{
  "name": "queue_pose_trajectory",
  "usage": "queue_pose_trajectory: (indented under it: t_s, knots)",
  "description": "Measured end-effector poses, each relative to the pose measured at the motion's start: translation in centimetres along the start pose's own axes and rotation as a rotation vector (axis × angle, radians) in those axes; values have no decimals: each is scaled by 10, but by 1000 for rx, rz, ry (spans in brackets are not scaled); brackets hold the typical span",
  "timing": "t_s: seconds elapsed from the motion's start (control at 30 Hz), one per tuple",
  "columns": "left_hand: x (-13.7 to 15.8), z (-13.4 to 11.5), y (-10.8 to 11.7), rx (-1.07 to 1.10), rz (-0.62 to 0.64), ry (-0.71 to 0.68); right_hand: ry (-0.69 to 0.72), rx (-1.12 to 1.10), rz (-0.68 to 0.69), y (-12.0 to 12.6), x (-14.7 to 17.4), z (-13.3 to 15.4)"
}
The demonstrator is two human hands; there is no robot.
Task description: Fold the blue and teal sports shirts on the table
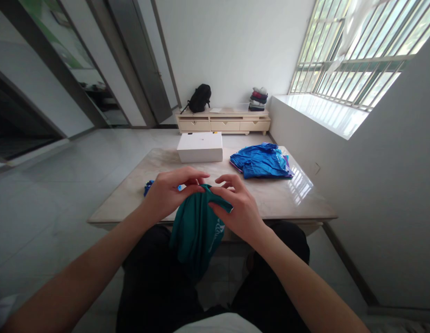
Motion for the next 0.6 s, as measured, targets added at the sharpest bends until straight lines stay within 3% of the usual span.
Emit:
queue_pose_trajectory:
  t_s: [0.17, 0.37, 0.47, 0.6]
  knots:
    - [-2, -2, -5, -44, 30, -81, -91, -101, 258, -13, 1, -11]
    - [3, 0, -5, -78, 46, -114, -222, 208, 651, -20, 6, -20]
    - [8, 7, -4, -85, 80, -102, -251, 426, 742, -10, 7, -19]
    - [11, 24, 1, -82, 93, -18, -216, 628, 719, 20, -1, -19]
Point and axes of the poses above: each hand's wrist, its own x-axis away from the middle knuckle, its own y-axis out of the back of the hand, z = x × y, the point moved 3 cm from there along -x, towards the middle knuckle, and after that the axes turned 7 degrees about z, right-handed, at the moved point
